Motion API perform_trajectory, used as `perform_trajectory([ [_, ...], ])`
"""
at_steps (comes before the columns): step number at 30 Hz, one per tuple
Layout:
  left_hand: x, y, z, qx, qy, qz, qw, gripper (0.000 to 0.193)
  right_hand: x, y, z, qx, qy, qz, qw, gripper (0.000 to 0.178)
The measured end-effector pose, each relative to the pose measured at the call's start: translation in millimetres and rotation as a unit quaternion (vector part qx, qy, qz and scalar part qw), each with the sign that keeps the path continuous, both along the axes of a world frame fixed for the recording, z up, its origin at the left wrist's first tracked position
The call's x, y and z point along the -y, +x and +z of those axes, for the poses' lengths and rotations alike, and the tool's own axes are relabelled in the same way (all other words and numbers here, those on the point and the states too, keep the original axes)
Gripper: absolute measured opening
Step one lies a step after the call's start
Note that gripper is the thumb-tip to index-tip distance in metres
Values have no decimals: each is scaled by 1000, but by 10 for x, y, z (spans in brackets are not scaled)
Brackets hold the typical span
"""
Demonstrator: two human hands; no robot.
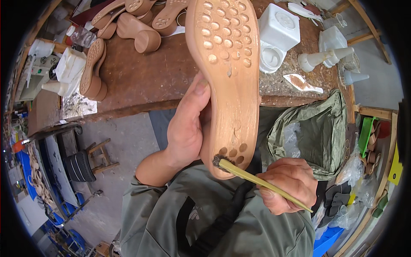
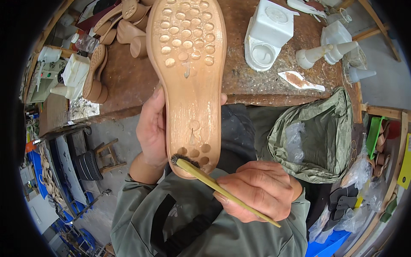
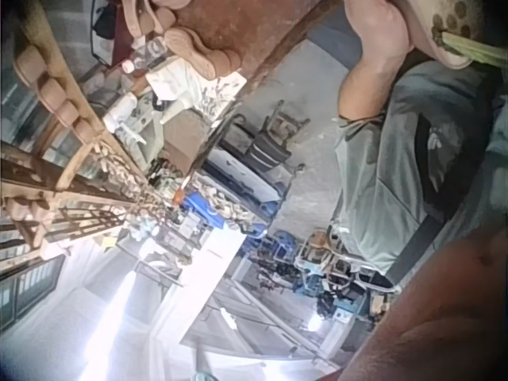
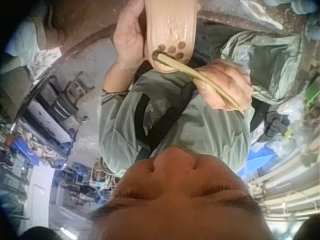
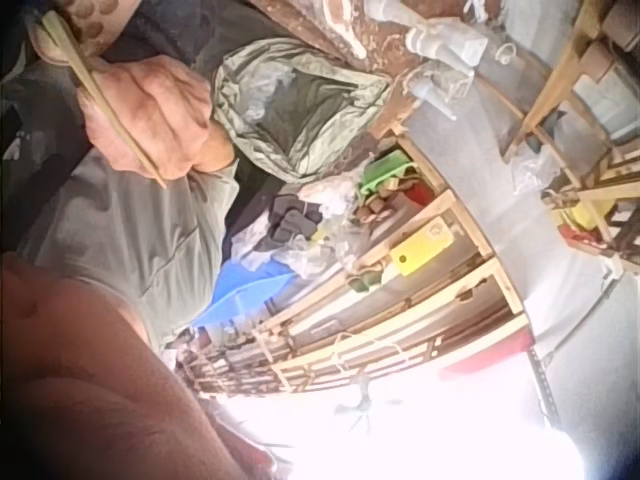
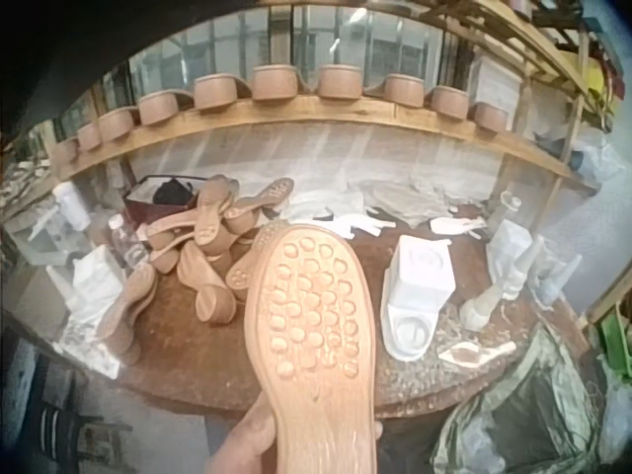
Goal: Applying adhesive to various points on the bottom of a shoe sole using a brush.
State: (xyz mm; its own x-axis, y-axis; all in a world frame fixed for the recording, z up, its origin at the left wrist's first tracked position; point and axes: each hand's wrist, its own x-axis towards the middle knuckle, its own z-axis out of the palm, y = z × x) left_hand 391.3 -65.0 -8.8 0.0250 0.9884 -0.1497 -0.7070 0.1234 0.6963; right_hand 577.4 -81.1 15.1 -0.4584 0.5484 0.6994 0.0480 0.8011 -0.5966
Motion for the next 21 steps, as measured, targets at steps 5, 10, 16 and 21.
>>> perform_trajectory([
  [5, -8, -42, -25, 41, -9, -39, 998, 53, -79, -14, 82, 8, 4, 56, 998, 17],
  [10, 25, -43, -74, 84, -33, -100, 991, 52, -204, -23, 193, 19, -8, 151, 988, 20],
  [16, 61, -90, -152, 110, -103, -190, 970, 52, -318, -82, 254, 22, 26, 220, 975, 17],
  [21, 73, -112, -172, 85, -137, -260, 952, 49, -464, -98, 309, 49, 41, 299, 952, 16],
])
